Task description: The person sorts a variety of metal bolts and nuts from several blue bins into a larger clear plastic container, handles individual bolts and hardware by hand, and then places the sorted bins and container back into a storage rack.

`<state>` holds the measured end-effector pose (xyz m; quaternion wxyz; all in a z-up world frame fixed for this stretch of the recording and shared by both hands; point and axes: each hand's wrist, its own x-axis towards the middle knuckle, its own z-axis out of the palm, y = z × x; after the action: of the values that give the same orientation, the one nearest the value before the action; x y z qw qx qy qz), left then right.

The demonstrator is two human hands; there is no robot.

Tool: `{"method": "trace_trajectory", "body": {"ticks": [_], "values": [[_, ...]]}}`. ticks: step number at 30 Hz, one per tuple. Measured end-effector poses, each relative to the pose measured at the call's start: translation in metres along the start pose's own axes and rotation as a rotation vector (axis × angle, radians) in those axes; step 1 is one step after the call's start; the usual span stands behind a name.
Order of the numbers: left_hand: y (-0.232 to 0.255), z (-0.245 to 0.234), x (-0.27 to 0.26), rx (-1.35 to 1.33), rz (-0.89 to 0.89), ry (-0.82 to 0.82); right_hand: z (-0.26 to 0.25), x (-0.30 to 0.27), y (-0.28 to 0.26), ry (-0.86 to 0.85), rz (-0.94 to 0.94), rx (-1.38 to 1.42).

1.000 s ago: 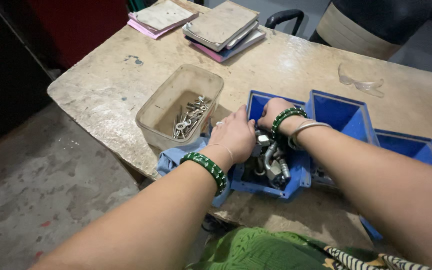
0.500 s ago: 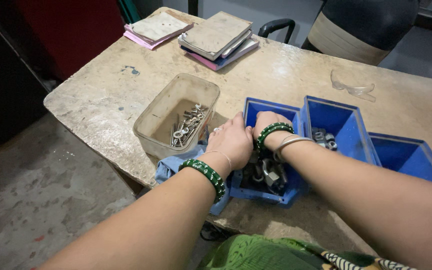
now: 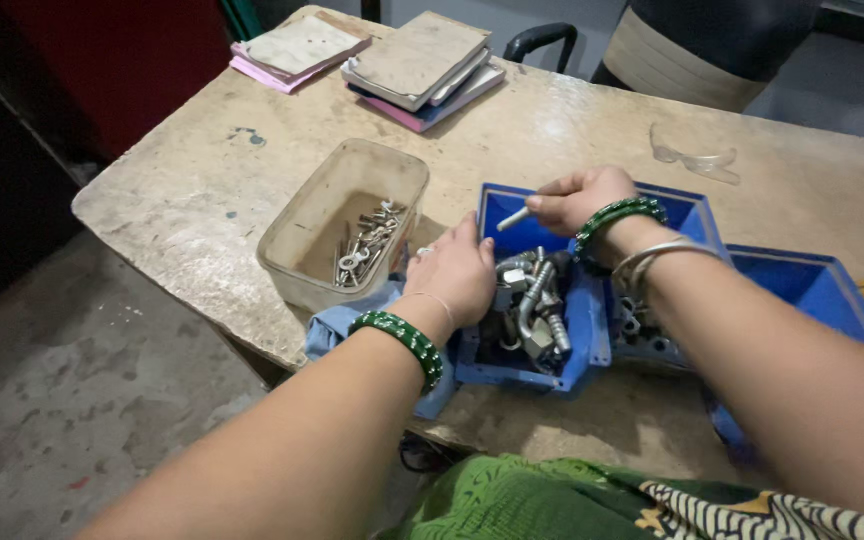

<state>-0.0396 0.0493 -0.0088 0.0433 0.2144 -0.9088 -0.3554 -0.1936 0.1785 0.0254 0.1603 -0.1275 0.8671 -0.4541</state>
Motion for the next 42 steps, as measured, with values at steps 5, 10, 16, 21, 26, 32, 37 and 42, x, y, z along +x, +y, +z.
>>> {"method": "trace_trajectory", "body": {"ticks": [5,10,16,21,26,32,37,42], "values": [[-0.001,0.002,0.002,-0.019,-0.006,-0.006,-0.019,-0.014,-0.001,-0.085,0.186,0.224],[-0.001,0.003,0.001,-0.005,-0.011,-0.007,-0.017,-0.026,0.001,-0.129,0.151,0.069],[0.004,-0.003,-0.001,0.048,-0.024,-0.012,-0.008,-0.023,0.008,-0.258,0.008,0.036],[0.007,-0.003,-0.003,0.200,-0.045,-0.032,-0.055,-0.034,0.010,-0.155,0.017,-0.068],[0.021,0.002,-0.004,0.438,0.053,0.128,-0.172,-0.047,0.050,0.060,0.146,0.213],[0.099,0.046,-0.018,0.235,0.358,0.283,-0.250,-0.087,0.122,0.234,0.288,0.066],[0.163,0.101,-0.042,0.189,0.542,0.245,-0.268,-0.096,0.166,0.260,0.171,-0.355],[0.192,0.127,-0.077,0.244,0.500,0.066,-0.278,-0.086,0.182,0.079,-0.081,-0.649]]}}
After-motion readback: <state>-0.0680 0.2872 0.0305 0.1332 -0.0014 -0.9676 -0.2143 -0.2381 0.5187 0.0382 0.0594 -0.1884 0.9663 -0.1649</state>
